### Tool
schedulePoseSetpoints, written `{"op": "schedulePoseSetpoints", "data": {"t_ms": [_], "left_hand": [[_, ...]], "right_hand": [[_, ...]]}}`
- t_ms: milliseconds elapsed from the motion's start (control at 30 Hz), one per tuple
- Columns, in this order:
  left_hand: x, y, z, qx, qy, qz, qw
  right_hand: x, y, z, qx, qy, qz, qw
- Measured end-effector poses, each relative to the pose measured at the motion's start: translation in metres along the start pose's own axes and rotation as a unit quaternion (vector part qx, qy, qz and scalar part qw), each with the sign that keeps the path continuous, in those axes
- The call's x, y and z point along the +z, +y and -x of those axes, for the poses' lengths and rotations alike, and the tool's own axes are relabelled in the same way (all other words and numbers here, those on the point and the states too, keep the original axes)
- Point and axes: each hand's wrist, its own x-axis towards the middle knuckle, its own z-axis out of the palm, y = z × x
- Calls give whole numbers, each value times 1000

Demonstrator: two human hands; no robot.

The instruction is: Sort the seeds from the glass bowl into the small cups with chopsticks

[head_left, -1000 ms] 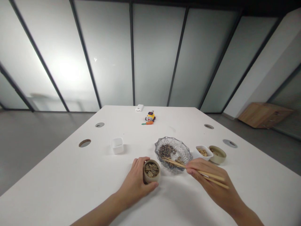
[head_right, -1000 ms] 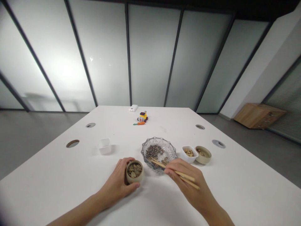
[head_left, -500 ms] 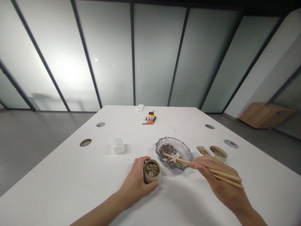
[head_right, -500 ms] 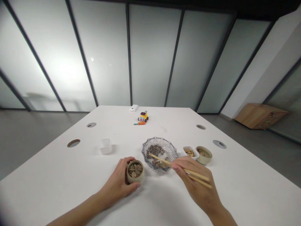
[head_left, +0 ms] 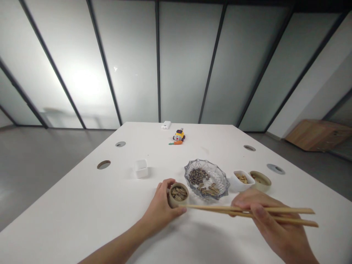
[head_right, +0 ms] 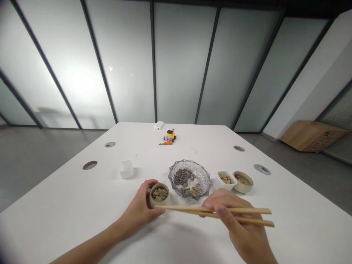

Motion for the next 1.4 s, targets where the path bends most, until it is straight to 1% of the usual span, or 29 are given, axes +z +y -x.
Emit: {"op": "schedulePoseSetpoints", "data": {"t_ms": [33, 67, 133, 167, 267, 533, 633, 767, 933, 1100, 1200, 1267, 1333, 1400], "left_hand": [[0, -1, -2, -3, 4, 13, 1000], [-1, -3, -3, -2, 7, 22, 1000], [-2, -4, -6, -3, 12, 40, 999], [-3, -4, -8, -4, 12, 49, 999], [-5, -2, -9, -4, 11, 67, 998], [-5, 0, -9, -5, 7, 90, 996], [-5, 0, -8, -10, 7, 83, 996], [-6, -1, -8, -11, 5, 83, 996], [-4, -2, -9, -5, 12, 79, 997], [-4, -4, -10, -4, 11, 84, 996], [-3, -8, -10, 2, 17, 77, 997], [-2, -11, -9, 9, 21, 64, 998], [-2, -13, -8, 21, 22, 48, 998], [-1, -12, -7, 34, 17, 26, 999]], "right_hand": [[0, -3, 0, 2, -50, -35, 998], [2, -6, 1, 12, -103, -45, 994], [6, -13, 1, 24, -166, -38, 985], [8, -17, 1, 23, -186, -37, 982], [16, -21, 2, 32, -207, -33, 977], [21, -17, 2, 40, -208, -23, 977], [21, -19, 0, 46, -228, -20, 972], [20, -21, -2, 32, -256, -22, 966], [18, -20, -2, 31, -253, -19, 967], [12, -14, -1, 55, -218, -44, 973], [5, -3, -1, 62, -184, -88, 977], [0, 6, -2, 53, -153, -121, 979], [-3, 13, -2, 40, -106, -148, 982], [-4, 16, -3, 28, -65, -127, 989]]}}
